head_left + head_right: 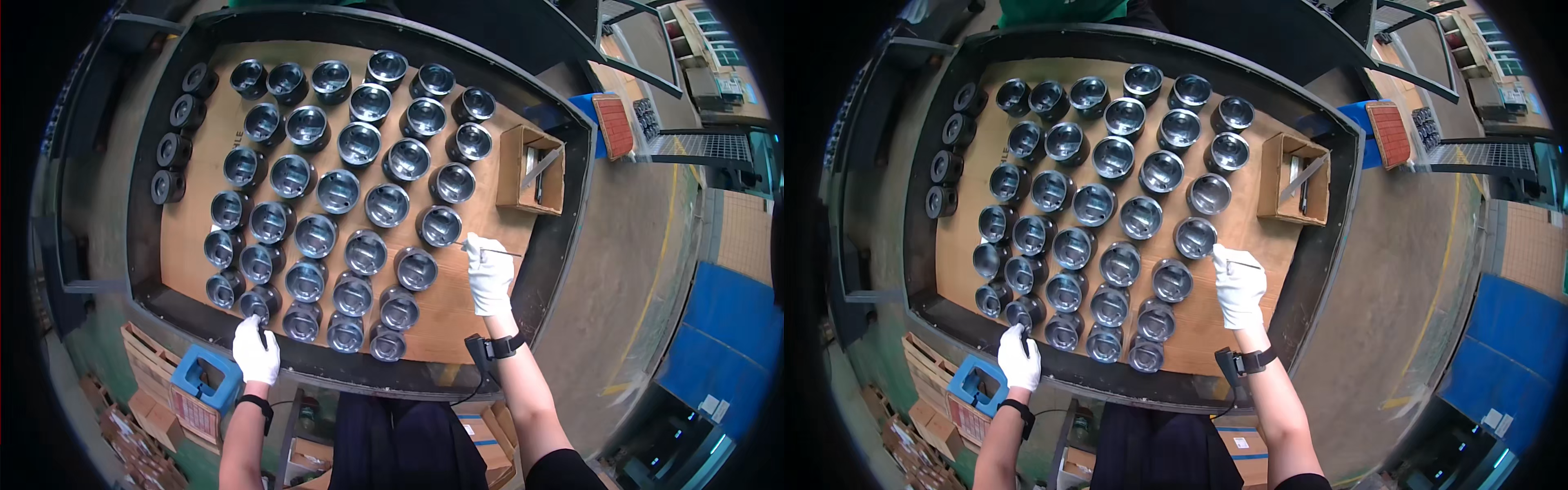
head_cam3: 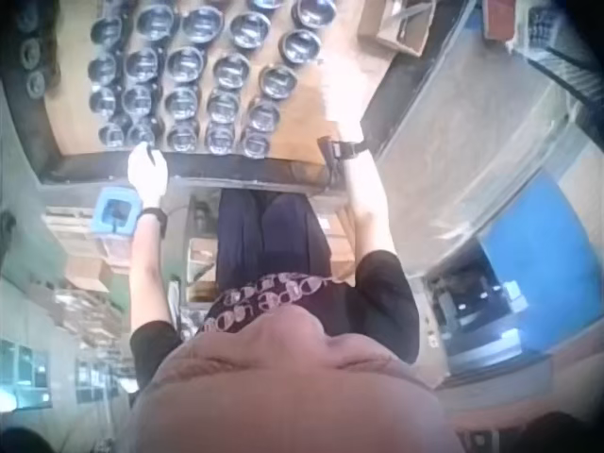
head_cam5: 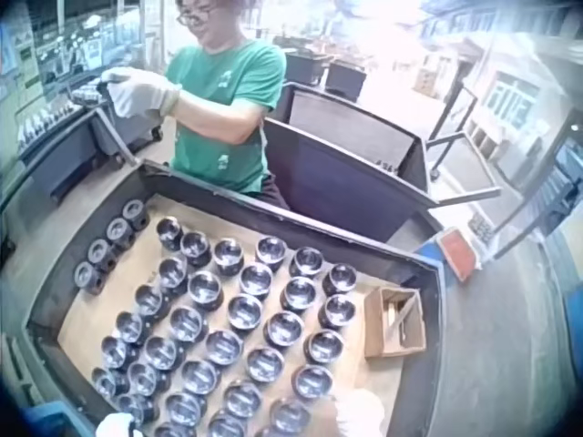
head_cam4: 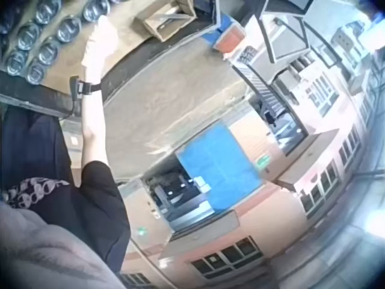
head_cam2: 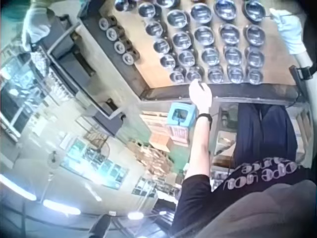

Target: The recorder uses a metal rod to inspect the inside of metal pistons and organizes them in a bin, before moving to another station.

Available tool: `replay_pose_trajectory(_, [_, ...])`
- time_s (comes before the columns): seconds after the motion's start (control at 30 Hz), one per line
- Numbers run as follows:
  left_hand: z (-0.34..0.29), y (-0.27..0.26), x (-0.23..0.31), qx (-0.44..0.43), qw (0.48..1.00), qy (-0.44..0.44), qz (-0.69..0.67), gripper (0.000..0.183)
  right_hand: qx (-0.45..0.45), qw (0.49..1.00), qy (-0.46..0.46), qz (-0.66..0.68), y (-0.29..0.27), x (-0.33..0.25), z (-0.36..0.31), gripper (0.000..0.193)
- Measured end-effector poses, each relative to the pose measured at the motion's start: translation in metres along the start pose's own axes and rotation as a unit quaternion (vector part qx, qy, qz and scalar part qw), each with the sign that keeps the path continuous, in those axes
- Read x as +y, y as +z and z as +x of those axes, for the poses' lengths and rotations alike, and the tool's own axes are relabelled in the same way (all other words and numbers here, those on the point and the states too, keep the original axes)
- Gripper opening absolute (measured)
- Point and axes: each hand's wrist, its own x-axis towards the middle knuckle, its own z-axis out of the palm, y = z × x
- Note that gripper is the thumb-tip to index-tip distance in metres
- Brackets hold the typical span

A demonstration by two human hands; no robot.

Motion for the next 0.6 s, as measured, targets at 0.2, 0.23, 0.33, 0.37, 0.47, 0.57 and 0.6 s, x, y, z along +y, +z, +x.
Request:
replay_pose_trajectory(0.2, [0.004, -0.004, 0.009, -0.003, 1.000, -0.014, 0.000, 0.043, 0.036, 0.997, -0.060, 0.039, -0.012, -0.017, 0.040, 0.005])
replay_pose_trajectory(0.23, [0.003, -0.006, 0.009, -0.004, 1.000, -0.014, -0.001, 0.043, 0.035, 0.997, -0.060, 0.037, -0.010, -0.018, 0.043, 0.005])
replay_pose_trajectory(0.33, [0.002, -0.005, 0.008, -0.002, 1.000, -0.008, 0.004, 0.043, 0.051, 0.991, -0.076, 0.098, 0.009, -0.017, 0.048, 0.005])
replay_pose_trajectory(0.37, [0.003, -0.004, 0.008, 0.001, 1.000, -0.008, 0.003, 0.043, 0.053, 0.991, -0.078, 0.098, 0.013, -0.015, 0.049, 0.005])
replay_pose_trajectory(0.47, [0.007, -0.004, 0.011, -0.007, 1.000, -0.012, 0.004, 0.043, 0.011, 0.992, -0.124, 0.035, 0.023, -0.007, 0.047, 0.011])
replay_pose_trajectory(0.57, [0.006, -0.004, 0.010, -0.009, 1.000, -0.013, 0.002, 0.043, -0.008, 0.993, -0.118, 0.031, 0.018, -0.007, 0.049, 0.011])
replay_pose_trajectory(0.6, [0.002, -0.004, 0.006, -0.010, 1.000, -0.013, 0.005, 0.043, 0.014, 0.993, -0.056, 0.104, 0.012, -0.021, 0.053, 0.007])
